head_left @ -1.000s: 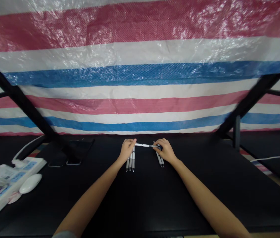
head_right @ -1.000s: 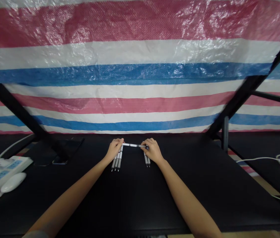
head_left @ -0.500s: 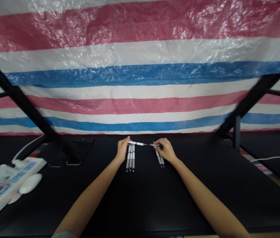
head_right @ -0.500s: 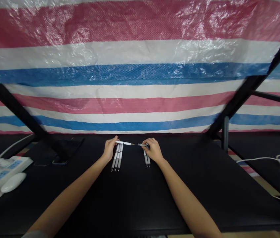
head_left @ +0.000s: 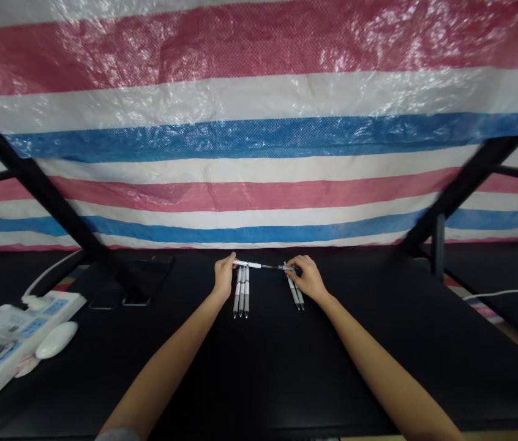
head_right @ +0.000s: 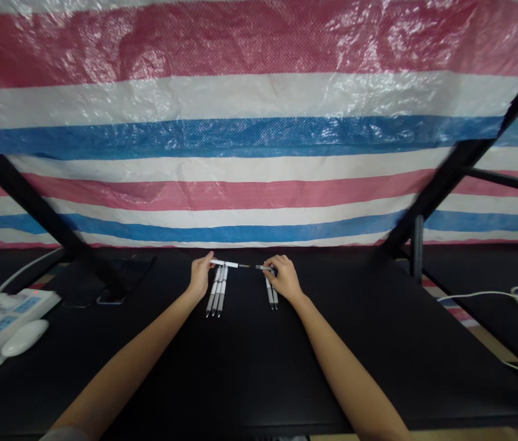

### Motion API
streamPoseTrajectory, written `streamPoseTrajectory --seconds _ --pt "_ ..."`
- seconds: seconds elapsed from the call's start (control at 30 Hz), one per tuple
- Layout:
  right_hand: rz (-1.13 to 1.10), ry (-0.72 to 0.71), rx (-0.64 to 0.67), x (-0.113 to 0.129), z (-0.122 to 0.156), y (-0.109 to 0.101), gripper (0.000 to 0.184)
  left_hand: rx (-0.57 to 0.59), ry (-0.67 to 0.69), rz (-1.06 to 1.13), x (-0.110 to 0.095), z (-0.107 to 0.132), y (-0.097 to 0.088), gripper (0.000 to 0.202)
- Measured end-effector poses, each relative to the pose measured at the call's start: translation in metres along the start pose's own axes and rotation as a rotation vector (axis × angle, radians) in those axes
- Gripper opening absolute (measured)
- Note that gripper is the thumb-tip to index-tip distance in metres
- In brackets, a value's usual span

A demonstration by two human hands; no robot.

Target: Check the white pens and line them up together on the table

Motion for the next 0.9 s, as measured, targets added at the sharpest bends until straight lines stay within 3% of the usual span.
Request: streamPoseTrajectory --seconds 0.9 --pt "-0.043 -0.015 0.014 0.002 -0.0003 -0.0003 0.008 -0.012 0.05 -0.094 -0.0031 0.0014 -0.0018 0.041"
Point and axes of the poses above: each hand's wrist, its own z-axis away from the middle knuckle, its own y-axis out of the palm, x = y × z, the point moved 10 cm from there along -z, towards the middle knuckle, and after that the axes turned 7 degrees about x, right-handed, at the moved point
